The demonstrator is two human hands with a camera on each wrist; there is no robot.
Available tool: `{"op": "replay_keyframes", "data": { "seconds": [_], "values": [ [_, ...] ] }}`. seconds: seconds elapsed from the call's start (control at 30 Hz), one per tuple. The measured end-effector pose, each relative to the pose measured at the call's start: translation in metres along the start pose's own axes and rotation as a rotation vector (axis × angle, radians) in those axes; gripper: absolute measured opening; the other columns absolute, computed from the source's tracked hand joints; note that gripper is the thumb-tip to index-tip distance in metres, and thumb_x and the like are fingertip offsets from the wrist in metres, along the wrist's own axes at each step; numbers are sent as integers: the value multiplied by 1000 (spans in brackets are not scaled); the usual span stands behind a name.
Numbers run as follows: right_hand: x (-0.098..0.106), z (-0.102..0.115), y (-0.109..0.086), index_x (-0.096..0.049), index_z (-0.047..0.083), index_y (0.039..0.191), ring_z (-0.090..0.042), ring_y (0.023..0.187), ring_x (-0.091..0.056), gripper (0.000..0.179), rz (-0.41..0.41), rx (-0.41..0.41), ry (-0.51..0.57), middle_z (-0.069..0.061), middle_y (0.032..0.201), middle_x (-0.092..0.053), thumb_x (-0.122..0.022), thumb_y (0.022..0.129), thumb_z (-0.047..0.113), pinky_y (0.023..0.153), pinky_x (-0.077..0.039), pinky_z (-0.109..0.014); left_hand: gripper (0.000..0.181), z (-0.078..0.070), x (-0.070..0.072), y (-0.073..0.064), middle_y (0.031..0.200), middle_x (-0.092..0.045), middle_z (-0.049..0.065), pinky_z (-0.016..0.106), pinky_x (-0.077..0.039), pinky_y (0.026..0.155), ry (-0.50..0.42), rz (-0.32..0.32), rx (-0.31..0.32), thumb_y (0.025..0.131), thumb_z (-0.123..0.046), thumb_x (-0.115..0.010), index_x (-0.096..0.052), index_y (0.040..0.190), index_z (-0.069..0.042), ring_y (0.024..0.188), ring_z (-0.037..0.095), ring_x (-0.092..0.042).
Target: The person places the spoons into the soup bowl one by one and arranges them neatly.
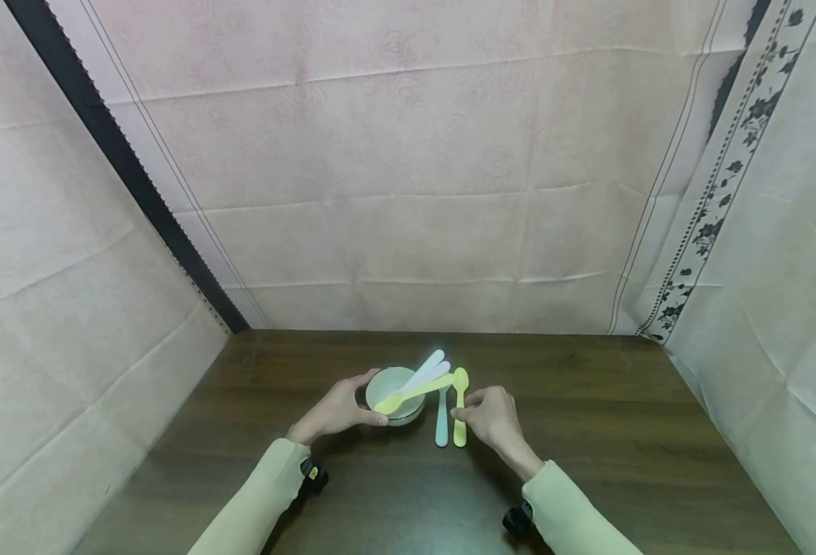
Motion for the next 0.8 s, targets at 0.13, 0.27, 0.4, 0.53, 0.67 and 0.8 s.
{"op": "replay_keyframes", "data": {
  "seconds": [0.13,0.27,0.4,0.53,0.67,0.8],
  "values": [
    [-3,-2,-1,-84,0,98,-19,82,-65,25,2,6,-26,-10,96,-81,-93,86,21,66,-51,-29,110,1,0,-1,169,-50,17,62,-42,126,1,-2,9,83,-44,-97,-40,168,-5,157,38,-48],
    [-5,-6,0,-84,1,96,-19,83,-65,23,-13,13,-50,-10,97,-82,-92,86,21,66,-50,-29,110,2,-1,-1,170,-50,16,63,-42,126,3,-2,20,83,-45,-96,-40,169,-7,157,38,-48],
    [-8,-10,1,-84,1,95,-19,82,-65,21,-7,3,-70,-9,95,-81,-91,88,20,65,-50,-29,109,3,-2,0,170,-50,16,63,-42,126,3,-2,22,83,-45,-96,-40,169,-7,157,38,-48],
    [-11,-13,2,-84,0,95,-18,80,-63,22,6,-6,-85,-8,92,-81,-92,87,19,64,-49,-28,109,3,-3,-1,170,-50,16,63,-41,126,2,0,27,83,-44,-96,-40,169,-7,158,38,-47],
    [-12,-14,1,-84,-1,96,-19,79,-62,24,10,-13,-92,-8,92,-81,-93,86,19,65,-49,-28,109,1,-2,0,170,-49,16,64,-41,127,-5,1,32,83,-44,-97,-40,169,-7,158,38,-47],
    [-13,-15,1,-84,-1,95,-18,80,-62,25,9,-11,-114,-8,92,-81,-94,85,20,66,-50,-29,110,0,-1,0,170,-50,16,64,-41,126,-11,1,35,83,-44,-97,-40,169,-7,157,38,-47]
  ]
}}
Point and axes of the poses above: each hand's wrist, its own y-axis towards the middle knuckle, its own x-axis out of the back of the hand, z = x × y, the point moved 8 cm from there along y, towards the middle knuckle
